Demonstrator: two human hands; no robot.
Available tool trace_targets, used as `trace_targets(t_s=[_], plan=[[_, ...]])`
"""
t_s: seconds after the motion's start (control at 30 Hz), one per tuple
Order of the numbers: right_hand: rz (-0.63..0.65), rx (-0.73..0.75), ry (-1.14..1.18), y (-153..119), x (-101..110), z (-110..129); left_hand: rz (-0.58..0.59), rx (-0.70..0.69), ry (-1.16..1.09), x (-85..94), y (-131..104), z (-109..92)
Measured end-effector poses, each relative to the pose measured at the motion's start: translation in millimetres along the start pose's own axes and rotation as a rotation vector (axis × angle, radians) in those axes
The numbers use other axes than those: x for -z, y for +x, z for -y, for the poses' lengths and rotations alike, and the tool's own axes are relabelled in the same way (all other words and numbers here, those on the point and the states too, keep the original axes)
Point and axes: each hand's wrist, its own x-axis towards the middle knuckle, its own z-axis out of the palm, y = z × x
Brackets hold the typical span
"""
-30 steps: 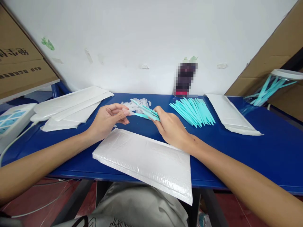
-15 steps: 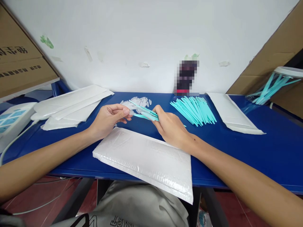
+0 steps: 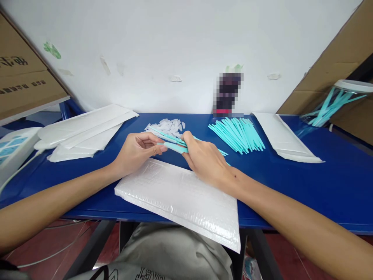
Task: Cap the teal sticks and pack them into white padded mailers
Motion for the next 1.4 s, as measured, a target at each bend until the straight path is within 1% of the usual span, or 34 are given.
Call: trace_targets(t_s=[0.1,0.17,0.23,0.33,0.43,0.5,0.6,0.7,0.77,0.93,1.13,1.4], plan=[[0.065,-0.044,-0.075,0,2,-2,0.018,-0.049,0.173,-0.5,2,6],[0.108,-0.087,-0.096,1,5,-6,0.009,-0.086,0.281,0.6,3,10],[0.109,-0.125,-0.106,1,6,-11,-0.015,-0.126,0.34,4.2,3,12],[0.084,-0.124,-0.087,1,8,-18,-0.085,-0.199,0.429,15.5,5,12],[0.069,-0.048,0.004,0,9,-21,-0.126,-0.3,0.628,31.5,10,12],[0.057,-0.021,0.039,-1,9,-21,-0.083,-0.347,0.833,42.2,14,13],[0.057,-0.036,0.015,0,9,-20,0.049,-0.353,1.128,55.0,20,14],[0.077,-0.047,-0.018,1,8,-19,0.179,-0.339,1.316,63.7,21,12],[0.09,-0.047,-0.028,2,7,-19,0.239,-0.329,1.396,67.8,20,12],[0.131,-0.056,-0.056,3,6,-21,0.311,-0.296,1.443,71.6,19,16],[0.165,-0.092,-0.1,6,5,-22,0.304,-0.354,1.423,66.0,21,23],[0.171,-0.074,-0.012,6,3,-24,0.314,-0.408,1.312,68.1,25,29]])
